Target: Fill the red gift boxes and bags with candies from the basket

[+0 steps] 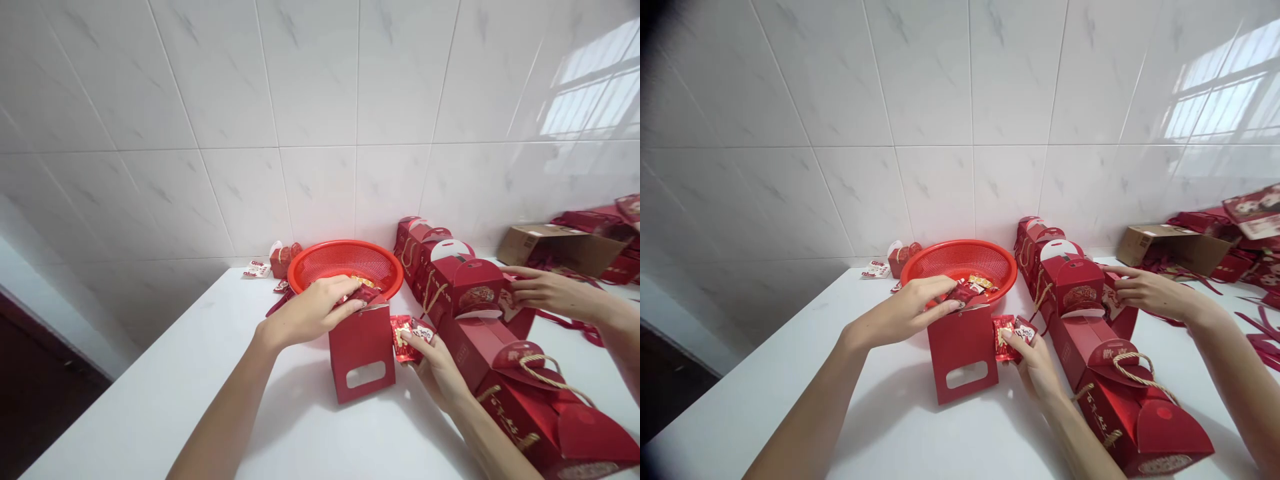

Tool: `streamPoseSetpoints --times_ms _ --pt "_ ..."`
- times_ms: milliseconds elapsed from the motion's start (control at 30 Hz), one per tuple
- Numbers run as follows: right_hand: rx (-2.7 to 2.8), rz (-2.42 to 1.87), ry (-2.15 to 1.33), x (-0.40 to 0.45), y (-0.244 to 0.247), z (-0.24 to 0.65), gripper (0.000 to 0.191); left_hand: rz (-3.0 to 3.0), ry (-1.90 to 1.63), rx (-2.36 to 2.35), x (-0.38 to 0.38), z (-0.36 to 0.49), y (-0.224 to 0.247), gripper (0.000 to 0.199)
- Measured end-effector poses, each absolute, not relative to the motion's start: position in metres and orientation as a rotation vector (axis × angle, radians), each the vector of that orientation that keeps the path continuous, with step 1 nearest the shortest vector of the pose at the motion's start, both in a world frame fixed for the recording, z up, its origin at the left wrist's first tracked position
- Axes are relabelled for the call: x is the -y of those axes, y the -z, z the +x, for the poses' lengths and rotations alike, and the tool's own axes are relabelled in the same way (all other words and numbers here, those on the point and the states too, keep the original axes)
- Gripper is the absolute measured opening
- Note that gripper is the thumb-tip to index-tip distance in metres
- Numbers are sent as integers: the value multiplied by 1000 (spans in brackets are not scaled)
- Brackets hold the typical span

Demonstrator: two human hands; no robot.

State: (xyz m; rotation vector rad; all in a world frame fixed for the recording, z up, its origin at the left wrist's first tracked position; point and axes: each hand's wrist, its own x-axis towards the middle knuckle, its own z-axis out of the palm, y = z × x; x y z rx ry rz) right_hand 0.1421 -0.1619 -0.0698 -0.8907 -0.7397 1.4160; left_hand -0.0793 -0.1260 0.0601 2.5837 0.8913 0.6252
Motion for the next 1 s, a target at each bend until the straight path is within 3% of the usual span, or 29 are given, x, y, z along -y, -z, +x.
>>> streamPoseSetpoints --times_ms 433,567,667,867,1000 --pt "820 -873 -1404 162 72 143 39 2542 -458 -858 123 -84 -60 23" --pt "852 -859 -1407 162 75 145 34 2475 -462 -882 122 -87 -59 45" --pt "874 -866 -1408 162 75 145 35 2446 -453 -870 122 -92 -60 50" --pt "884 -886 -1403 164 70 143 38 2387 -489 -804 122 -95 -62 41" --pt "910 -888 -1391 164 69 143 39 2438 -372 -786 122 -95 -62 45"
